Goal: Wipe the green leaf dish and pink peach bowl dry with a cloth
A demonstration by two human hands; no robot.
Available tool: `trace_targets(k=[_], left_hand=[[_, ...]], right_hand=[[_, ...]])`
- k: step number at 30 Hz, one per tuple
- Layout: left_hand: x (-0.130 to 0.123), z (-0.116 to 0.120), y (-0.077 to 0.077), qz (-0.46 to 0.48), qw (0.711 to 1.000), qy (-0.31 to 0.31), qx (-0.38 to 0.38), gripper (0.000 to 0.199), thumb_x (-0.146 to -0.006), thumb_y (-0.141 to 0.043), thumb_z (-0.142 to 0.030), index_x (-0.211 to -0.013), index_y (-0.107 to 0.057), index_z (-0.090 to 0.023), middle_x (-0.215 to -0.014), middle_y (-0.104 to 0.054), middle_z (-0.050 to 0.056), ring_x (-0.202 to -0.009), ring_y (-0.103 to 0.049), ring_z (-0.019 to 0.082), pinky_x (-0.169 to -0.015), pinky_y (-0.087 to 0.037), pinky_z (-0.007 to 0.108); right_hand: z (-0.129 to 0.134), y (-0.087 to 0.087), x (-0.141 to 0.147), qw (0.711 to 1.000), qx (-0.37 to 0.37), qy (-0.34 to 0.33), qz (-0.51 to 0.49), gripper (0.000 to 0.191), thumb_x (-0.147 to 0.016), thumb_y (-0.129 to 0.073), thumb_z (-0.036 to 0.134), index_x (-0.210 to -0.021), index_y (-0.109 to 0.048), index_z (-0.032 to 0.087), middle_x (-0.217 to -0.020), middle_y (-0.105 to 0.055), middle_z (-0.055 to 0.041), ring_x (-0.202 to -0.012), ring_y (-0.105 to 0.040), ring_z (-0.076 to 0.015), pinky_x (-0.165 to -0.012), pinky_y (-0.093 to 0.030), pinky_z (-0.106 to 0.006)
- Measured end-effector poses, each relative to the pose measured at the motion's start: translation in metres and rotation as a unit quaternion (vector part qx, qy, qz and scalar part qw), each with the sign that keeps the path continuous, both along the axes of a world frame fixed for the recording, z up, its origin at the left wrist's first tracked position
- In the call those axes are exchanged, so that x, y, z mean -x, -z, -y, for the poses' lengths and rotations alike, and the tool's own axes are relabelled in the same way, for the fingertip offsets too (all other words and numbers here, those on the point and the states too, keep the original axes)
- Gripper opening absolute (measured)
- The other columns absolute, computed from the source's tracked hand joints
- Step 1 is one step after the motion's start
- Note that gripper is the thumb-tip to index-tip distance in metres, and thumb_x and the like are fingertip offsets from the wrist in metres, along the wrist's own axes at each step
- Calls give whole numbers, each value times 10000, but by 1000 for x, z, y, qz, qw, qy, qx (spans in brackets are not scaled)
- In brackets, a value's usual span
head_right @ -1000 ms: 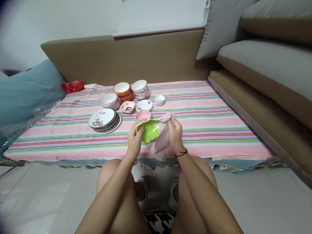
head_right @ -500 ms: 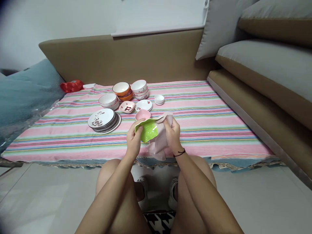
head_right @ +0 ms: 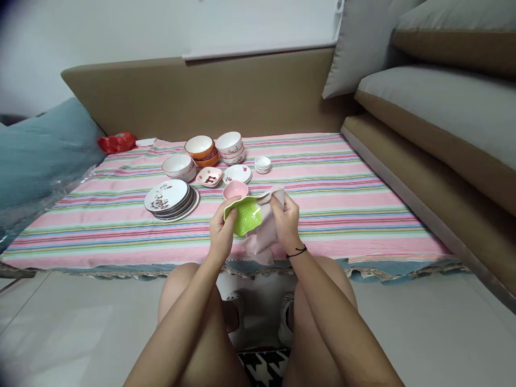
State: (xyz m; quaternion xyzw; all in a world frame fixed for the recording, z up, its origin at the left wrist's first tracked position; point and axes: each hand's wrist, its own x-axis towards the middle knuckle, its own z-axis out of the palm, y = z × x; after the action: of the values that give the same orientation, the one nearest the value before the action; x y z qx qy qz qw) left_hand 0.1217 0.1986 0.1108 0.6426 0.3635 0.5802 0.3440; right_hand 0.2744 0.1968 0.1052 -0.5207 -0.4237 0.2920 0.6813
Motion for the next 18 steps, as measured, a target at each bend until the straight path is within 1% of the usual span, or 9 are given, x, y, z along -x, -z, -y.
trace_targets(k=[4,7,12,15,18], left_hand=[[-1,0,0,7,1000,14,11,286,-893,-466,-290,-1104,-641,-207,-1159,-639,75,-1112,-560,192,-974,-407,334],[-2,0,-1,11,999,26,34,293,-885,-479,-304,-1112,-631,-198,-1185,-626,81,-1137,-544,201,-988,-394,338],[-3,0,-5,14,995,56,81,321,-863,-500,-321,-1134,-613,-189,-1207,-612,82,-1151,-529,210,-987,-388,329],[-2,-1,-7,8,989,77,122,340,-856,-491,-332,-1134,-612,-178,-1172,-628,81,-1109,-546,210,-935,-416,312],[-1,-4,-4,-26,981,88,173,311,-826,-489,-296,-1052,-651,-156,-1004,-677,64,-964,-590,195,-827,-451,287]], right_hand=[[-2,3,-1,1000,7,6,-16,215,-748,-618,364,-697,-600,156,-641,-523,23,-628,-458,-120,-606,-375,-237],[-4,6,-1,999,13,11,-36,222,-714,-650,366,-694,-579,157,-627,-479,37,-610,-429,-110,-578,-358,-228],[-6,11,0,998,20,15,-55,215,-678,-673,334,-754,-586,153,-679,-497,33,-641,-443,-111,-586,-371,-224],[-5,9,-2,999,25,27,-26,216,-665,-675,323,-767,-591,152,-695,-516,28,-663,-458,-121,-596,-380,-225],[-3,3,-6,997,26,55,52,211,-647,-688,320,-731,-601,147,-660,-502,32,-656,-449,-122,-592,-368,-223]])
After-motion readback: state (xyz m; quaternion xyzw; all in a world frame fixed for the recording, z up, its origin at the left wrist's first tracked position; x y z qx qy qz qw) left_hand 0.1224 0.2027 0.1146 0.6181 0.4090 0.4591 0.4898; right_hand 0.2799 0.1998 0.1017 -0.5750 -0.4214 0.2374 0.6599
